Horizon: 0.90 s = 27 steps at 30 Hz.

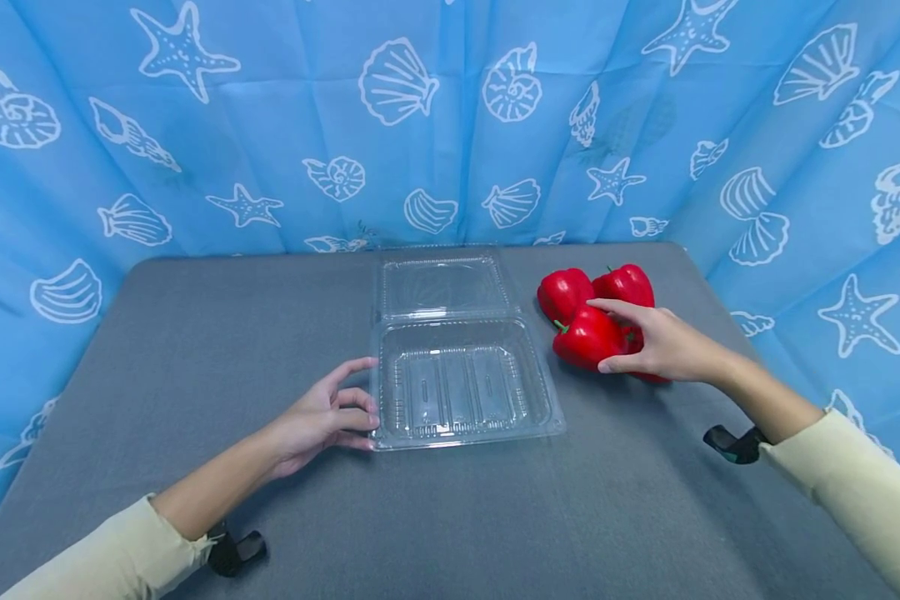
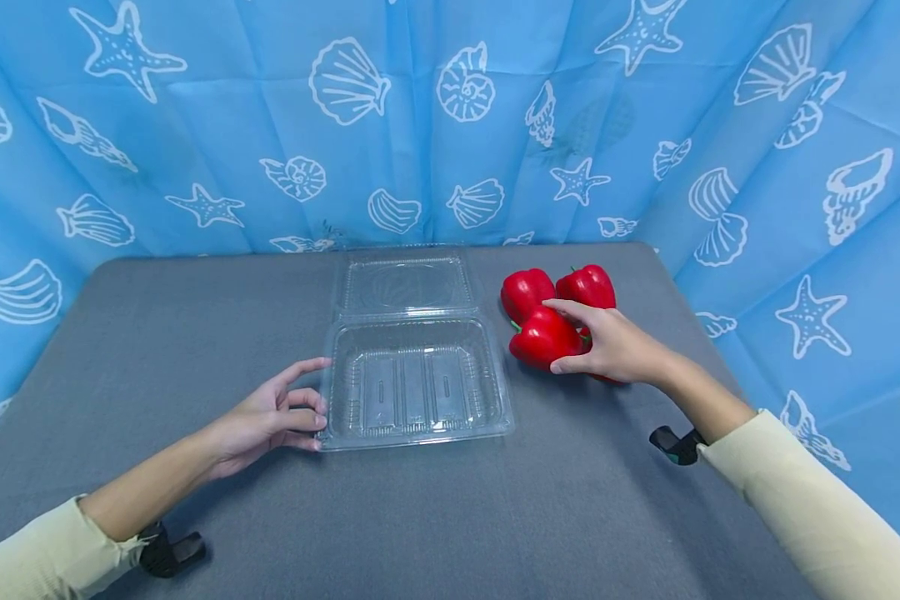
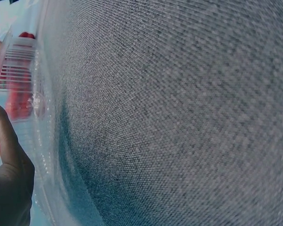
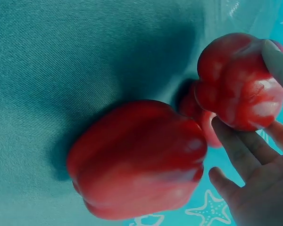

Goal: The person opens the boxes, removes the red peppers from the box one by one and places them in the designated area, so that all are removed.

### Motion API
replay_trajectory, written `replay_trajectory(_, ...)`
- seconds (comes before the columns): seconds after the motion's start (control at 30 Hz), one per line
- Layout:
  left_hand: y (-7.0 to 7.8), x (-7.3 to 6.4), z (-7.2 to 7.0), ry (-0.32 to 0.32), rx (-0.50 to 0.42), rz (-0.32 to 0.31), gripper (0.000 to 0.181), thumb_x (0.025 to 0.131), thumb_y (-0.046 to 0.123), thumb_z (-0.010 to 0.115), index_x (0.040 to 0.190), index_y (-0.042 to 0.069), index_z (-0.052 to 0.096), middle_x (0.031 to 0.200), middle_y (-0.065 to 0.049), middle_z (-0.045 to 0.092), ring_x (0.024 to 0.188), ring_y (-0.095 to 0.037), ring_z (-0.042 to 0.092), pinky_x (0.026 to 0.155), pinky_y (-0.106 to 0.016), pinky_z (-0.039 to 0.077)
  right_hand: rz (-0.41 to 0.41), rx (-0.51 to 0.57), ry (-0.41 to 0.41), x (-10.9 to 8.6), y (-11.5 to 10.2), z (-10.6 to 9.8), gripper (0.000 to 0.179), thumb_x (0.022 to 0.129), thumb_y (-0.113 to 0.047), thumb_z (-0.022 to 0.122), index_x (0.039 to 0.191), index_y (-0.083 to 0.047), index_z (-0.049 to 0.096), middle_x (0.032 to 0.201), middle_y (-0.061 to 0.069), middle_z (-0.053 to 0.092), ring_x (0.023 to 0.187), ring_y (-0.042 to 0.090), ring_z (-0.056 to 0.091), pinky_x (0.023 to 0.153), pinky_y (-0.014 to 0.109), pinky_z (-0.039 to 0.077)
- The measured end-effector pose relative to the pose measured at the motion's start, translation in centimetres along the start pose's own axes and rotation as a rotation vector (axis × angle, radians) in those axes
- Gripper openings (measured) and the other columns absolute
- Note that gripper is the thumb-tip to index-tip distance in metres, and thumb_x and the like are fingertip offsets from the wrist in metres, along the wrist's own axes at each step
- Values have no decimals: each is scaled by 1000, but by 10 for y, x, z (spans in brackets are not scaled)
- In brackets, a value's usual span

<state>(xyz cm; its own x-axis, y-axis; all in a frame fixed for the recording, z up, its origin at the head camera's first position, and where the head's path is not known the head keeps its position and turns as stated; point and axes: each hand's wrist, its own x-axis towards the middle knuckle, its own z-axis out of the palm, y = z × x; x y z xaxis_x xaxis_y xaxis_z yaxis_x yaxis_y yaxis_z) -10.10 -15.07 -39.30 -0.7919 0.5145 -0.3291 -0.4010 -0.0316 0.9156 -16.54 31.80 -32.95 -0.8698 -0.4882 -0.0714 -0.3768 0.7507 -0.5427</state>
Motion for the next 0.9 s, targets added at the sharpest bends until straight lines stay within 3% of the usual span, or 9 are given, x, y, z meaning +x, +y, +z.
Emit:
replay_trajectory(0.47,0,1,0,0,-12,-1,88,87,-2,67,156,14,17,95,-5,59,85,-20,63,80,-46,58,73,-130,-53,2,1,13,89,73,-28,88,147,-8,43,122,17,56,111,39,50,76,46,56)
replay_trajectory(0.73,1,1,0,14,-2,-13,88,86,-2,68,156,14,18,95,-6,59,85,-20,63,80,-46,58,73,-137,-57,4,1,13,89,74,-29,87,148,-7,42,123,18,56,112,40,48,76,46,55)
replay_trajectory(0.9,2,0,-3,37,54,-27,86,85,4,72,155,15,23,97,-7,62,86,-21,64,79,-46,58,64,-135,-53,3,3,12,92,73,-29,87,149,-6,41,128,20,54,116,41,47,79,50,55)
